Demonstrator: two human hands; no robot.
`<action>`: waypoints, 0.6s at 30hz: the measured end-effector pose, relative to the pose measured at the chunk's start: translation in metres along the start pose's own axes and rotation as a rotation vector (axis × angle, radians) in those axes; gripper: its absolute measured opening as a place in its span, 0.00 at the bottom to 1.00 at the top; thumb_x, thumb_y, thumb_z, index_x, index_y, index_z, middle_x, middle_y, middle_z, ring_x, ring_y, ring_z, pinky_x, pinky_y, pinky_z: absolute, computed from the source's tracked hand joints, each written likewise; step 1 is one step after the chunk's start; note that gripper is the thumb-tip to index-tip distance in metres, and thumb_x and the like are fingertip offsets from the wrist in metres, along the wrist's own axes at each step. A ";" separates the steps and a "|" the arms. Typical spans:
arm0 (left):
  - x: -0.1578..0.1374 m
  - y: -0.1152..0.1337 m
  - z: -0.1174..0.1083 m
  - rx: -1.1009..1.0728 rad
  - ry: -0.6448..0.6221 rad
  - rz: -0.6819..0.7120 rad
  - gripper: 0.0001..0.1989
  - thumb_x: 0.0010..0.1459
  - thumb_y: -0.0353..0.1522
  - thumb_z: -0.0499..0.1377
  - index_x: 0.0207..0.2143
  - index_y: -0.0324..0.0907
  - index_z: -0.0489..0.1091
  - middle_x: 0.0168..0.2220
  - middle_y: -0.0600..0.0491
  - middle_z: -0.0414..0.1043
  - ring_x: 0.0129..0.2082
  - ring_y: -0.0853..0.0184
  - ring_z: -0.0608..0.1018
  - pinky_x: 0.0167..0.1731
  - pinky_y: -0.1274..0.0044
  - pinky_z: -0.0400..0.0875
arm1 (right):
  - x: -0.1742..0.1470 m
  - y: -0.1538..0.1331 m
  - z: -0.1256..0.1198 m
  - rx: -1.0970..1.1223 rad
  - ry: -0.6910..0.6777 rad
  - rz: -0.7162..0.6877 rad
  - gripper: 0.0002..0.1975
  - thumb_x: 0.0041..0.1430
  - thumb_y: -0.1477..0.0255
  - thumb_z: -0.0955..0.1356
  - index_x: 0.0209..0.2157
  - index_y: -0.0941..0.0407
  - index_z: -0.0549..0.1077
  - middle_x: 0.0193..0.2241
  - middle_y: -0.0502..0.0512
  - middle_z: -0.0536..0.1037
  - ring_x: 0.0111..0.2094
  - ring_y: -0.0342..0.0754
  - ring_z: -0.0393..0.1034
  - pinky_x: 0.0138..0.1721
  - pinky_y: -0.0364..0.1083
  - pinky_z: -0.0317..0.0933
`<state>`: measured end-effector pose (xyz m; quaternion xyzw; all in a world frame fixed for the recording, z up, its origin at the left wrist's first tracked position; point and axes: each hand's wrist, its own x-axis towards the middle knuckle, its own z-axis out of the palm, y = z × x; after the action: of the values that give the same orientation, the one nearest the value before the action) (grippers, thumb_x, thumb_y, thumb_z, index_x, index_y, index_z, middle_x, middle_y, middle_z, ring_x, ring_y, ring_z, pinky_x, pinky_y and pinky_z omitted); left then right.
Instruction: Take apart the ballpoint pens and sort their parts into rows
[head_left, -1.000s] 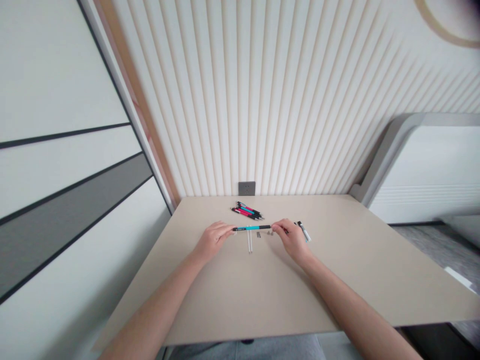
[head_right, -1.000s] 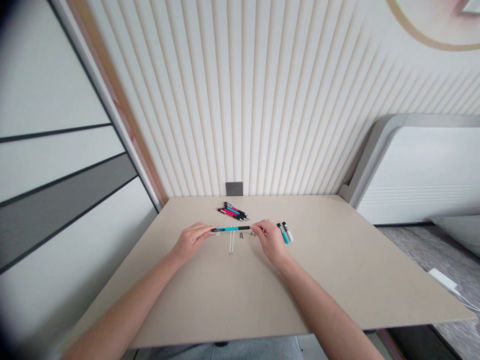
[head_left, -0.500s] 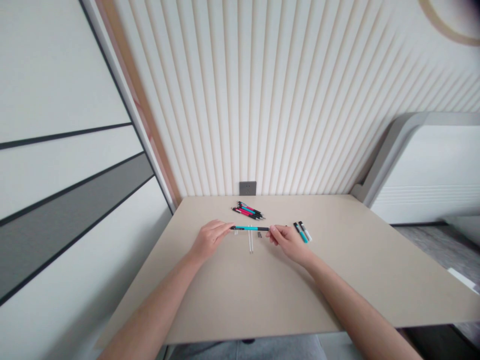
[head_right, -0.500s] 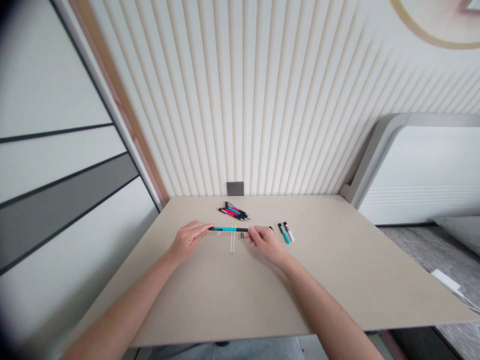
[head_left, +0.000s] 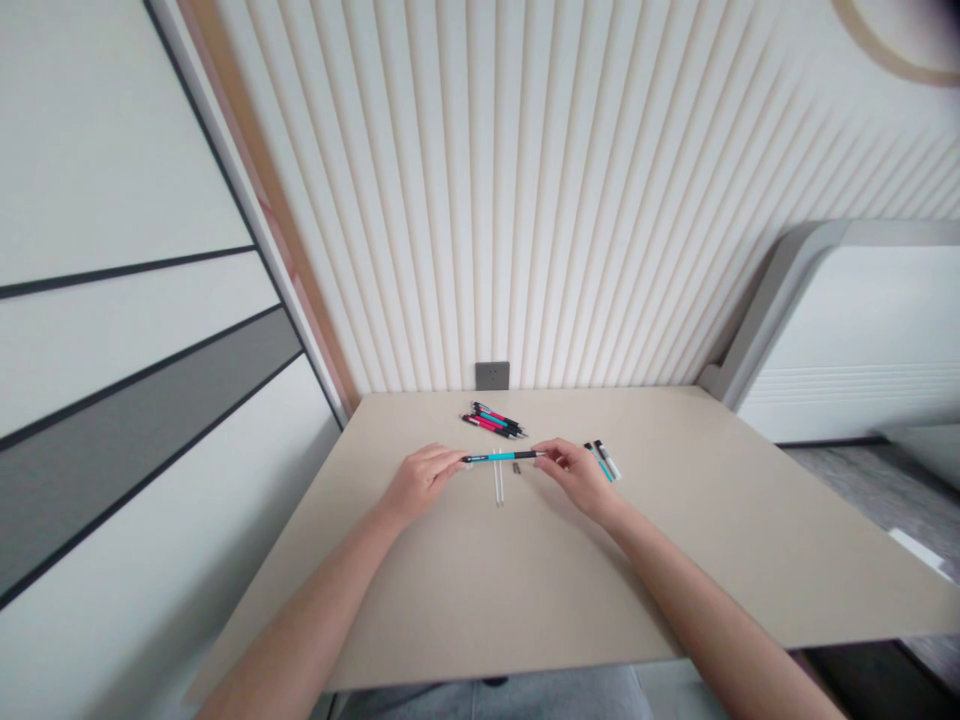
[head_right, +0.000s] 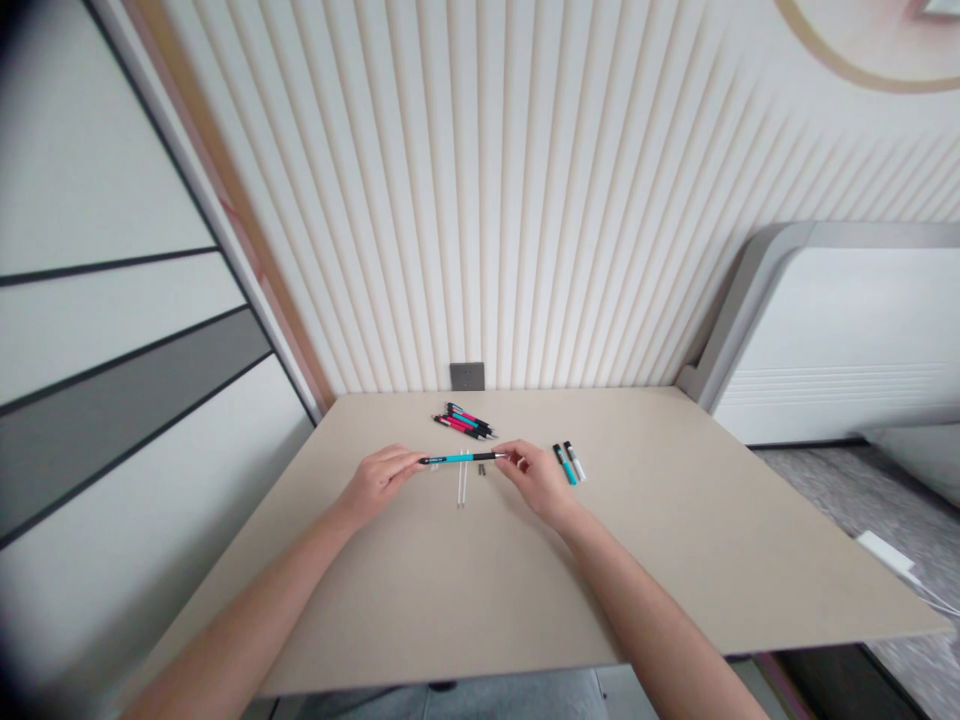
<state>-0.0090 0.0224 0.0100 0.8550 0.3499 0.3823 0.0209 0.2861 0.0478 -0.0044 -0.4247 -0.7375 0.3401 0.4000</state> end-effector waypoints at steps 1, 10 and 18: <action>0.000 0.000 0.000 -0.016 0.009 -0.013 0.12 0.66 0.32 0.52 0.46 0.40 0.72 0.32 0.49 0.75 0.31 0.68 0.74 0.33 0.77 0.70 | 0.000 -0.001 0.001 0.008 0.016 0.003 0.18 0.58 0.57 0.66 0.42 0.55 0.75 0.29 0.52 0.75 0.29 0.45 0.65 0.31 0.43 0.59; -0.002 -0.003 0.002 -0.075 0.067 -0.061 0.11 0.65 0.31 0.53 0.46 0.41 0.73 0.32 0.50 0.75 0.31 0.69 0.75 0.31 0.78 0.70 | -0.002 -0.005 0.001 0.029 0.029 0.022 0.22 0.64 0.57 0.60 0.31 0.57 0.76 0.24 0.52 0.73 0.26 0.44 0.65 0.29 0.44 0.59; -0.002 -0.004 0.003 -0.066 0.059 -0.072 0.11 0.65 0.32 0.54 0.46 0.41 0.73 0.31 0.50 0.75 0.31 0.69 0.75 0.32 0.78 0.70 | -0.001 -0.005 0.003 0.087 0.074 0.003 0.19 0.61 0.57 0.64 0.46 0.55 0.74 0.32 0.54 0.77 0.30 0.45 0.68 0.32 0.44 0.62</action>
<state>-0.0103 0.0246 0.0051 0.8290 0.3681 0.4177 0.0525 0.2824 0.0443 -0.0018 -0.4203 -0.7062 0.3565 0.4445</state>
